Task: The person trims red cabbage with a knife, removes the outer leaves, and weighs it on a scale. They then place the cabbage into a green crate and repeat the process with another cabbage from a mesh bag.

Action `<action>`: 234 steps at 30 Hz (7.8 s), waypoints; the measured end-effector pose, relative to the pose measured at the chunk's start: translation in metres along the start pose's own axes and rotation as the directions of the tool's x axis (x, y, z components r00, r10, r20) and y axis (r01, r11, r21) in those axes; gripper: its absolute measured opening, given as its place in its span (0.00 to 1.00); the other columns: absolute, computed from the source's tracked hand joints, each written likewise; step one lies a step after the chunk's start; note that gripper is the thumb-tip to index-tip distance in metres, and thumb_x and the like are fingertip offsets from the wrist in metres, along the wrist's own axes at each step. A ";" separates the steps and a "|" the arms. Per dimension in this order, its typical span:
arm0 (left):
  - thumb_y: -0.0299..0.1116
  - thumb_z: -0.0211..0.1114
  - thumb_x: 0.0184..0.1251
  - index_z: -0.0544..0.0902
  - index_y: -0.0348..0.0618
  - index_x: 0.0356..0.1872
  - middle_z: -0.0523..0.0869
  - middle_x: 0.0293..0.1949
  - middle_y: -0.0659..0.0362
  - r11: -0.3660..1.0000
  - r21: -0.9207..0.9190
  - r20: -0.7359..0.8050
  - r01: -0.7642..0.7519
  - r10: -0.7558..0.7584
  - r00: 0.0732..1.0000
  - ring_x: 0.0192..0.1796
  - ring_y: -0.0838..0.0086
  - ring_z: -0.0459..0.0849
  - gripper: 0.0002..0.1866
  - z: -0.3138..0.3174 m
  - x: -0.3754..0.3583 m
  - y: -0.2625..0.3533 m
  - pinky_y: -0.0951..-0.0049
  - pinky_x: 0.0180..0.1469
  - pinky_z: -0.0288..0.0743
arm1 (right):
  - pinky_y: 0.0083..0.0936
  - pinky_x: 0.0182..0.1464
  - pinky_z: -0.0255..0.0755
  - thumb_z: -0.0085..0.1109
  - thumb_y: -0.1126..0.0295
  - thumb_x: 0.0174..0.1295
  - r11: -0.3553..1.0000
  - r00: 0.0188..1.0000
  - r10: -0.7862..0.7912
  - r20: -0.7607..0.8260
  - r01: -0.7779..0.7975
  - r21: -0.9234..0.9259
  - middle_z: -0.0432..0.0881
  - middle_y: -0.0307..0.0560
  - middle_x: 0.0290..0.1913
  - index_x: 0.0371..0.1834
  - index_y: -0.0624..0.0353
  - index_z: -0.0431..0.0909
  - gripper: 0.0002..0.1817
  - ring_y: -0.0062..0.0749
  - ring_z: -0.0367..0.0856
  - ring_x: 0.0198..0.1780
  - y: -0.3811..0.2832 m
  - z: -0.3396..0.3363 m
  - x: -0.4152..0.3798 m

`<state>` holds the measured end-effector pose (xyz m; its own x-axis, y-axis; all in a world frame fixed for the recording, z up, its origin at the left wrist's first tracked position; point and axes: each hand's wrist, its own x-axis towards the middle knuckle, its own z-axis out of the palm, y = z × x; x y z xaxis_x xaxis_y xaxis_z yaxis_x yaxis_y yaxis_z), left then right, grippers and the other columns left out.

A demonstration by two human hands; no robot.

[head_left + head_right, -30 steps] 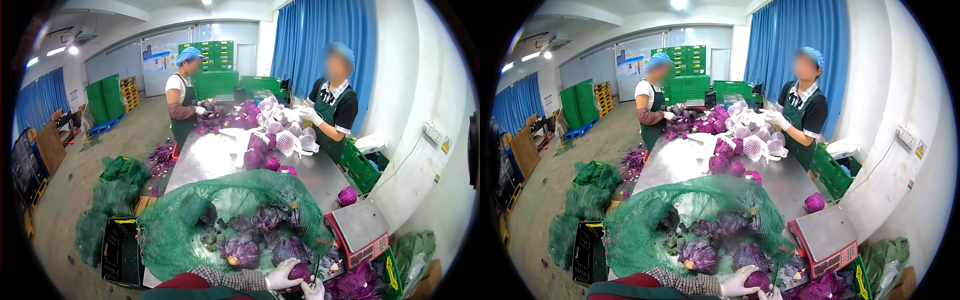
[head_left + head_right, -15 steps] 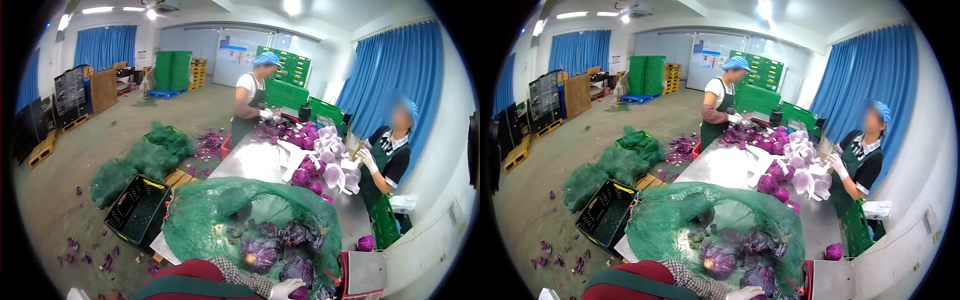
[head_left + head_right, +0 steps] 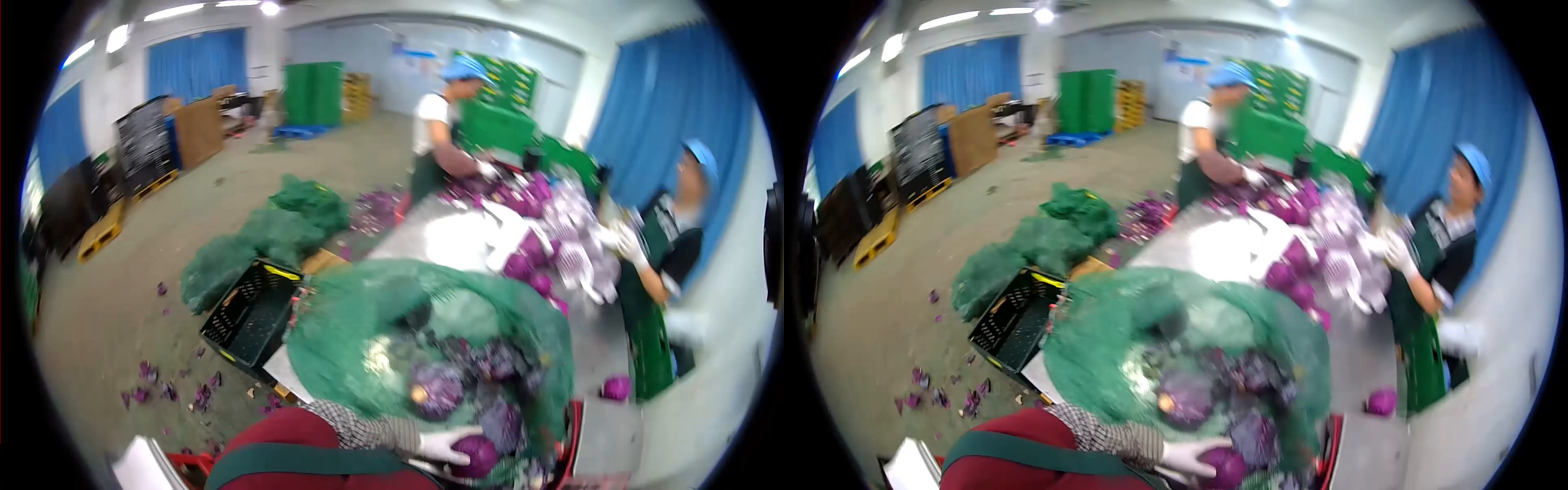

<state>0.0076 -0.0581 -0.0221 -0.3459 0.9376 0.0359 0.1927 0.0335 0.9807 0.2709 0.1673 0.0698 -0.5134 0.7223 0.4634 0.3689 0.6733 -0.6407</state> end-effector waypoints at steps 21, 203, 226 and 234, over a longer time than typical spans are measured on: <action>0.43 0.82 0.44 0.59 0.28 0.69 0.73 0.61 0.43 0.976 0.194 -0.079 0.102 -0.088 0.993 0.62 0.64 0.75 0.54 0.010 0.046 0.031 0.64 0.65 0.70 | 0.14 0.19 0.65 0.61 0.71 0.64 0.407 0.693 0.574 0.437 -0.704 0.582 0.79 0.40 0.35 0.62 0.61 0.70 0.23 0.15 0.69 0.17 -0.054 0.128 -0.070; 0.52 0.77 0.47 0.58 0.29 0.71 0.68 0.64 0.39 0.914 0.328 0.212 -0.238 0.174 0.961 0.46 0.69 0.83 0.56 0.026 0.302 0.112 0.72 0.53 0.77 | 0.19 0.24 0.70 0.52 0.64 0.71 0.229 0.663 0.730 0.168 -0.469 0.853 0.84 0.52 0.41 0.51 0.63 0.71 0.13 0.24 0.79 0.24 -0.016 0.074 -0.112; 0.56 0.79 0.40 0.56 0.30 0.71 0.57 0.71 0.34 0.707 0.492 0.378 -0.508 0.352 0.856 0.75 0.47 0.56 0.61 0.080 0.303 0.115 0.60 0.76 0.51 | 0.19 0.15 0.68 0.50 0.60 0.71 0.388 0.258 0.914 -0.312 -0.335 0.858 0.83 0.44 0.43 0.46 0.58 0.72 0.13 0.25 0.75 0.17 0.171 0.071 -0.082; 0.53 0.79 0.41 0.55 0.36 0.72 0.56 0.71 0.37 0.800 0.356 0.314 -0.483 0.384 0.868 0.74 0.49 0.57 0.60 0.111 0.324 0.102 0.61 0.75 0.51 | 0.23 0.15 0.65 0.47 0.58 0.71 0.309 0.157 0.951 -0.266 -0.528 0.791 0.79 0.43 0.29 0.43 0.55 0.70 0.12 0.27 0.72 0.15 0.198 0.078 -0.072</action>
<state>0.0174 0.2873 0.0682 0.0625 0.9355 0.3478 0.6478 -0.3032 0.6989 0.3209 0.2364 -0.1383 0.4762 0.7961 -0.3735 -0.2284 -0.2982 -0.9268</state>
